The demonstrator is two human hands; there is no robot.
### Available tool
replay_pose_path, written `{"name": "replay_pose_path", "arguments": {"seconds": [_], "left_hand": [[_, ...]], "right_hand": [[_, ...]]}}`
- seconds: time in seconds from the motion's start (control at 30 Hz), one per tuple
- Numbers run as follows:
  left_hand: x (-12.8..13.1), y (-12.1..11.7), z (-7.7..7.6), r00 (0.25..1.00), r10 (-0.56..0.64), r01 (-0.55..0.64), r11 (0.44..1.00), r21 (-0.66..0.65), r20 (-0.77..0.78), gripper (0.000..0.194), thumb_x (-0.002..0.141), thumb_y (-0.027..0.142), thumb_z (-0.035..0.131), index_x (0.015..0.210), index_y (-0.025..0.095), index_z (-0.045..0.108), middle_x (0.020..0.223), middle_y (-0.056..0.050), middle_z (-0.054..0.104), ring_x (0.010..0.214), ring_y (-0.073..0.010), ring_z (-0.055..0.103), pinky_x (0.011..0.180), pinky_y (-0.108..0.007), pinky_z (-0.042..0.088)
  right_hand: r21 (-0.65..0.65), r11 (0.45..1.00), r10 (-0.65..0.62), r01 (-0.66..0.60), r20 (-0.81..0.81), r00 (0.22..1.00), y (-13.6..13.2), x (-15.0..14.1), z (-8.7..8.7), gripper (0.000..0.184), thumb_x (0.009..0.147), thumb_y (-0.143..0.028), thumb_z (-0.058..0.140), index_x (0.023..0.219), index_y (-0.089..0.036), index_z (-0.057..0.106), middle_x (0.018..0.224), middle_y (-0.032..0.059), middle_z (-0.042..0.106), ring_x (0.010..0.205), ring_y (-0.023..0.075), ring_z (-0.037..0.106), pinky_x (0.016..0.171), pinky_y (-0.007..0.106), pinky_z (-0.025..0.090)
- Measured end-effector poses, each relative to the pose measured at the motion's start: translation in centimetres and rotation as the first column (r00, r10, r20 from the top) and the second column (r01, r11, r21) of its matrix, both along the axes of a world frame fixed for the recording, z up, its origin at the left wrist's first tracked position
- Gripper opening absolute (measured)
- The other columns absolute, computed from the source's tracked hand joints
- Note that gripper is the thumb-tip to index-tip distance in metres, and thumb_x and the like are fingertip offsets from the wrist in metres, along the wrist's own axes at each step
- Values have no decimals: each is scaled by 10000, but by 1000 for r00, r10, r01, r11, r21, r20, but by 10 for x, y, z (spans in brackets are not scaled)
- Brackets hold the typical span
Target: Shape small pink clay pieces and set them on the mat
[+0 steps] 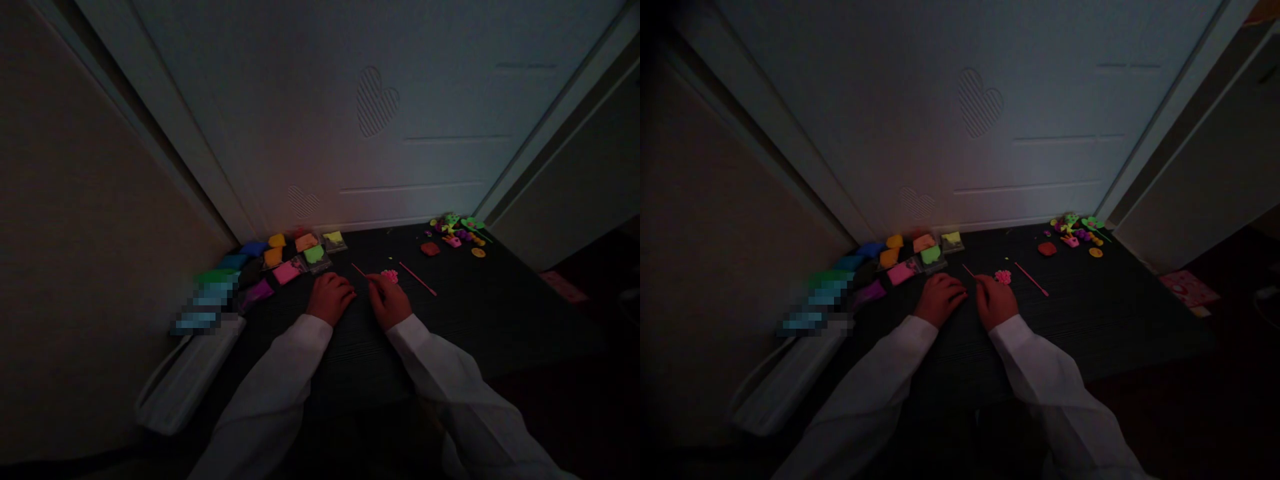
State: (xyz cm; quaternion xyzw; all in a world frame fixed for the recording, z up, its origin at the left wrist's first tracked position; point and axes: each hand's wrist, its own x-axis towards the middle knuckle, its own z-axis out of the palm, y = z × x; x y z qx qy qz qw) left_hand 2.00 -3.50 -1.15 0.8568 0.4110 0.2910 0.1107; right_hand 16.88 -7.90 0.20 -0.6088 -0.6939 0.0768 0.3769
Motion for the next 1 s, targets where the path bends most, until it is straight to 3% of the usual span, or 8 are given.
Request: {"name": "replay_pose_path", "arguments": {"seconds": [0.3,0.37,0.6,1.0], "left_hand": [[-20,0,2,997,74,-74,997,0,26,289,658,354,506,888,190,567,874,-69,556,868,-199,428,780,-366,311],[-28,0,1,991,125,-126,992,22,36,230,668,318,493,841,193,579,840,-62,555,853,-197,436,772,-364,320],[-36,4,-2,976,209,-212,975,58,63,162,693,235,450,752,187,594,767,-52,559,781,-181,453,732,-343,347],[-34,2,1,971,233,-235,972,19,61,174,692,215,435,692,197,608,666,-36,538,716,-167,441,677,-310,354]], "right_hand": [[-6,1000,-5,6,81,997,-4,-2,0,248,770,-220,351,975,-196,488,795,20,598,690,132,529,639,241,378],[-38,998,52,-47,163,985,-7,-6,0,242,761,-220,368,966,-211,495,711,1,604,614,128,524,600,238,371],[-85,977,215,-198,423,880,-13,-18,1,290,765,-184,355,1034,-214,459,754,17,626,596,135,538,584,253,334],[-106,971,240,-215,451,860,-11,-21,-2,297,761,-191,362,1044,-225,445,729,15,635,579,137,552,572,250,326]]}}
